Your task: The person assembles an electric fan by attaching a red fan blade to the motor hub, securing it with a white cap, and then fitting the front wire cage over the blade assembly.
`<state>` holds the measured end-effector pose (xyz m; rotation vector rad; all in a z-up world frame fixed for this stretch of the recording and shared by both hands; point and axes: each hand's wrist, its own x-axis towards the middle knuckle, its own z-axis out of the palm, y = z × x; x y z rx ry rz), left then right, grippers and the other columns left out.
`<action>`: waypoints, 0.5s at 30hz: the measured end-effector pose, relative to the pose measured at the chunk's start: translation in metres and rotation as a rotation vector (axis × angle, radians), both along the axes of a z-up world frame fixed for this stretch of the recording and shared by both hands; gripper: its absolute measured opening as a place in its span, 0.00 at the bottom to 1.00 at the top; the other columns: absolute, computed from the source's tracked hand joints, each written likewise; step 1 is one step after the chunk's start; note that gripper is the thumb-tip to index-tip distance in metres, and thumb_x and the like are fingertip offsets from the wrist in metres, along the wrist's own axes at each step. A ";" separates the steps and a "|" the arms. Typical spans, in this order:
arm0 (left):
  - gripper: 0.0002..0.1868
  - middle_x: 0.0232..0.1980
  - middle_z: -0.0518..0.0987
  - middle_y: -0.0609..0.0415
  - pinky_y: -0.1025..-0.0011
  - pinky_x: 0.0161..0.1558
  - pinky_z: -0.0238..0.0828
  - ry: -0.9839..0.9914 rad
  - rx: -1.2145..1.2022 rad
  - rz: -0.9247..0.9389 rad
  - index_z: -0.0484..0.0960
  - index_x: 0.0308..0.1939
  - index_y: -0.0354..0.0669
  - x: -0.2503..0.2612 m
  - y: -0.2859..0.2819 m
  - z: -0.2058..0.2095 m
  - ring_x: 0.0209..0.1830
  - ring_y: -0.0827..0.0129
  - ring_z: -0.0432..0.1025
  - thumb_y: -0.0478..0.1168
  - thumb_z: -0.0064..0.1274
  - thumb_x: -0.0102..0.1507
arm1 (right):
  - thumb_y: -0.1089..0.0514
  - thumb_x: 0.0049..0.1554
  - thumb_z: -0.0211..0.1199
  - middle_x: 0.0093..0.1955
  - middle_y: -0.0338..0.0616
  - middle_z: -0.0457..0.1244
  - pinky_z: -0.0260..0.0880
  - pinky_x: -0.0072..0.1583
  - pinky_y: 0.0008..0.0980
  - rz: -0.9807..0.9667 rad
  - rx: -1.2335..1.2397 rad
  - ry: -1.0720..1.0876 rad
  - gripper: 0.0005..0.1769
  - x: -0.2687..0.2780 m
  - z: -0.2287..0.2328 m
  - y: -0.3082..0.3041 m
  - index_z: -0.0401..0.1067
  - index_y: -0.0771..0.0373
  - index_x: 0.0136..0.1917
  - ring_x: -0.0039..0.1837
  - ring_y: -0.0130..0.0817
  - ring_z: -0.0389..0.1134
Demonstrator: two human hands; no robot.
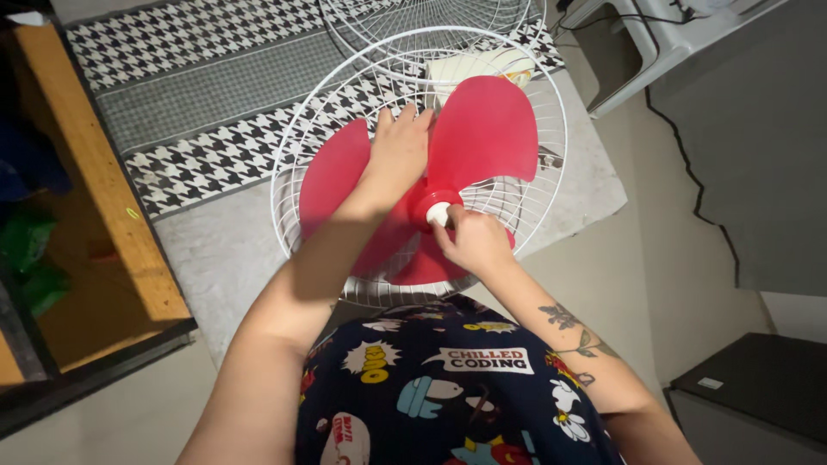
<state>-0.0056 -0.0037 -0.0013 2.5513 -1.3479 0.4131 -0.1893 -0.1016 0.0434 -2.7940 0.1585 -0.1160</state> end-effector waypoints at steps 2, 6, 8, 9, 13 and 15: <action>0.14 0.53 0.76 0.54 0.52 0.48 0.60 0.021 -0.057 -0.012 0.83 0.51 0.46 -0.003 -0.001 -0.001 0.57 0.55 0.67 0.39 0.48 0.64 | 0.47 0.55 0.66 0.31 0.55 0.68 0.71 0.39 0.50 -0.066 0.056 -0.019 0.18 -0.001 -0.003 0.004 0.73 0.65 0.38 0.34 0.55 0.70; 0.21 0.56 0.76 0.54 0.51 0.50 0.61 0.017 -0.073 0.032 0.81 0.55 0.48 -0.006 -0.007 -0.004 0.60 0.52 0.64 0.38 0.47 0.58 | 0.51 0.57 0.64 0.32 0.60 0.67 0.71 0.39 0.50 -0.095 -0.028 0.015 0.17 0.001 -0.019 0.010 0.70 0.68 0.39 0.36 0.58 0.70; 0.22 0.57 0.75 0.51 0.51 0.49 0.61 0.132 -0.072 0.032 0.79 0.58 0.47 -0.006 -0.008 -0.005 0.61 0.47 0.63 0.38 0.47 0.60 | 0.52 0.59 0.63 0.32 0.62 0.67 0.72 0.38 0.49 -0.103 -0.091 0.071 0.16 0.002 -0.031 0.012 0.70 0.69 0.40 0.36 0.57 0.71; 0.22 0.59 0.75 0.51 0.52 0.51 0.62 0.196 -0.078 0.040 0.78 0.60 0.45 -0.006 -0.008 -0.005 0.61 0.47 0.63 0.37 0.46 0.61 | 0.54 0.58 0.62 0.33 0.61 0.67 0.72 0.38 0.48 -0.088 -0.122 0.082 0.14 0.002 -0.037 0.013 0.70 0.68 0.40 0.35 0.55 0.71; 0.20 0.59 0.76 0.51 0.51 0.56 0.62 0.333 -0.174 -0.003 0.77 0.60 0.42 -0.004 0.000 0.001 0.62 0.45 0.62 0.39 0.48 0.64 | 0.58 0.56 0.60 0.34 0.56 0.67 0.72 0.36 0.43 -0.059 -0.285 0.194 0.08 0.003 -0.063 0.019 0.70 0.66 0.42 0.35 0.49 0.72; 0.21 0.56 0.76 0.48 0.52 0.56 0.63 0.505 -0.355 0.002 0.76 0.59 0.39 -0.004 0.013 0.004 0.60 0.44 0.64 0.41 0.54 0.63 | 0.58 0.56 0.60 0.34 0.55 0.67 0.72 0.36 0.42 -0.009 -0.415 0.220 0.08 0.005 -0.075 0.026 0.70 0.66 0.42 0.35 0.48 0.72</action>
